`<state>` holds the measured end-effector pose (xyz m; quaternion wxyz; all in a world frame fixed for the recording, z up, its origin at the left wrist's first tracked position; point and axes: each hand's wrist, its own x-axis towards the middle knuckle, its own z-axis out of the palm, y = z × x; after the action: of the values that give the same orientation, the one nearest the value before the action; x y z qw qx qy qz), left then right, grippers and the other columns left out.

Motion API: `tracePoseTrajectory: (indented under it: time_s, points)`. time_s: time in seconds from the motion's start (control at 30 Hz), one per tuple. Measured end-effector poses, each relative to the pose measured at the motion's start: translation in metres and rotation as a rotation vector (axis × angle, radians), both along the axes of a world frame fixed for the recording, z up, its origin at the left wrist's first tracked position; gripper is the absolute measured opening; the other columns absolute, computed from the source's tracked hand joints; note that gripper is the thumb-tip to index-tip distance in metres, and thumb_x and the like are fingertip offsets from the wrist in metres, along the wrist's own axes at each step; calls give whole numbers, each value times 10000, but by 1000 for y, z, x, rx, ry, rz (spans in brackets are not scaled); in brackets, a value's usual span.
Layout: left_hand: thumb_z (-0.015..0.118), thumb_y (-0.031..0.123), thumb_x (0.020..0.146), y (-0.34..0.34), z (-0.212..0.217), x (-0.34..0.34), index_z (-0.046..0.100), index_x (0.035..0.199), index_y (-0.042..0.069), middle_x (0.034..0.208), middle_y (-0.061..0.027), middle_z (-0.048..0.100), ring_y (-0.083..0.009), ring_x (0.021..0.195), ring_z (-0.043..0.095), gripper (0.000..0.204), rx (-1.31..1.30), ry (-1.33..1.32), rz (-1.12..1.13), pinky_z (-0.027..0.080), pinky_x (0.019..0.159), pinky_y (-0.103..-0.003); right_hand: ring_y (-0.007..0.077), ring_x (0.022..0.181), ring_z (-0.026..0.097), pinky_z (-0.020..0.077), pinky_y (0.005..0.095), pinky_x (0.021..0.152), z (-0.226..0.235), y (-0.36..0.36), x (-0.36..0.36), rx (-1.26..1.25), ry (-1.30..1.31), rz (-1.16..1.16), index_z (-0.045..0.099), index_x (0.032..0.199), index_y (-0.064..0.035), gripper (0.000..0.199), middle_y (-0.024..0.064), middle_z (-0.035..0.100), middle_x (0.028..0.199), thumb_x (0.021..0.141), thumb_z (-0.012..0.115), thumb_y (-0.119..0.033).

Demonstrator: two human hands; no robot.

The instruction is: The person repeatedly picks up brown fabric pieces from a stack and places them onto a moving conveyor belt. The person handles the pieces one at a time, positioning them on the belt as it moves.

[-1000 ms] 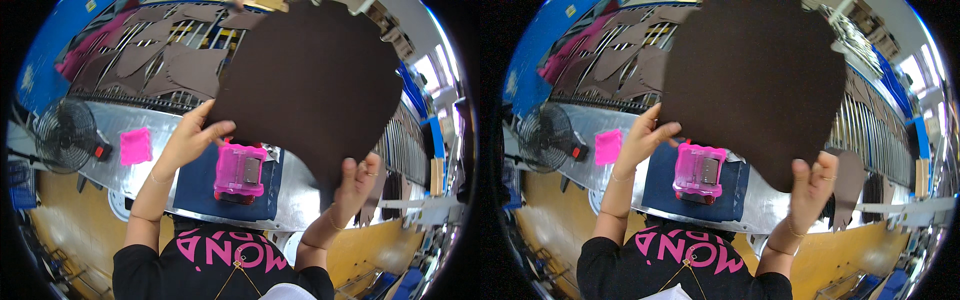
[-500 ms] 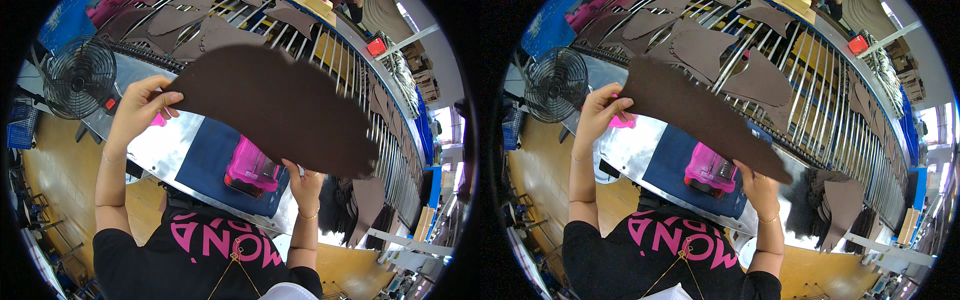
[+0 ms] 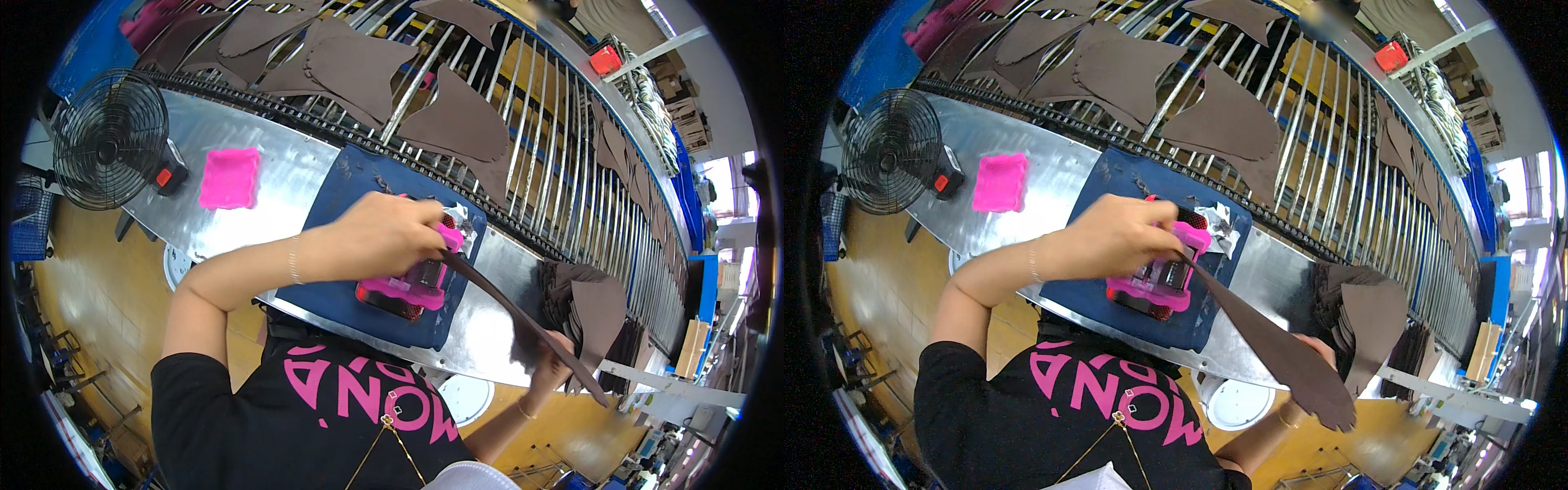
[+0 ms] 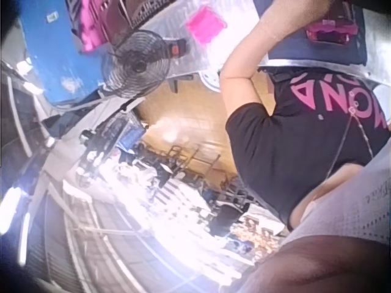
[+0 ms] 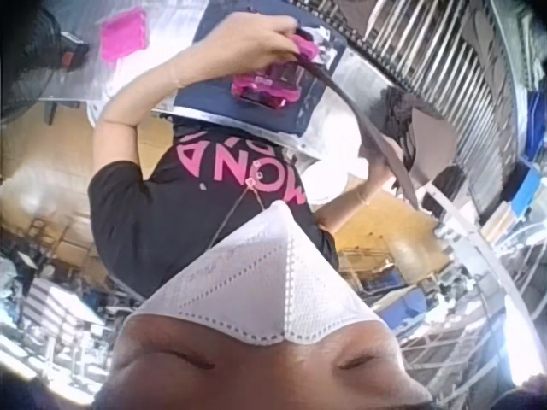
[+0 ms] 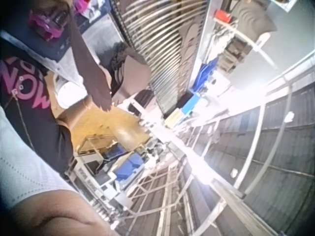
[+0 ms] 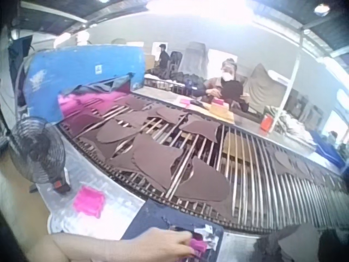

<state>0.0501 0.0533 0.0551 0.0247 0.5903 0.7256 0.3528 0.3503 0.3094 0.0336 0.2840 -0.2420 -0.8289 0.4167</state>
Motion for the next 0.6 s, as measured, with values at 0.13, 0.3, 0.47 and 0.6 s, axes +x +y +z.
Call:
tracePoseTrajectory:
  time_s: [0.13, 0.3, 0.47, 0.6]
  points:
    - [705, 198, 734, 36, 1, 9, 672, 716, 102, 831, -54, 489, -220, 809, 554, 103, 65, 28, -98, 475, 592, -338, 88, 755, 509, 421, 210, 731, 49, 31, 39, 159, 7, -243, 596, 882, -12, 129, 9, 584, 815, 894, 634, -135]
    - [713, 246, 785, 13, 34, -27, 536, 1208, 116, 948, -78, 518, -233, 917, 576, 476, 308, -175, 183, 487, 704, -324, 66, 715, 463, 403, 210, 681, 115, 25, -30, 175, -31, -251, 573, 1051, 27, 253, -27, 492, 763, 897, 624, -166]
    - [716, 170, 808, -54, -12, -62, 497, 1268, 93, 976, -39, 481, -79, 628, 400, 515, 558, -624, 575, 378, 555, -204, 95, 819, 541, 436, 223, 751, 84, 43, -201, -238, 105, 22, 529, 1158, 70, 334, 33, 586, 899, 888, 618, -105]
    - [692, 138, 833, -82, -56, -69, 482, 1284, 81, 991, -28, 471, -56, 626, 360, 501, 653, -682, 663, 348, 535, -176, 151, 930, 595, 466, 249, 816, 49, 55, -364, -355, 56, 277, 501, 1222, 95, 390, 142, 613, 1096, 891, 594, -90]
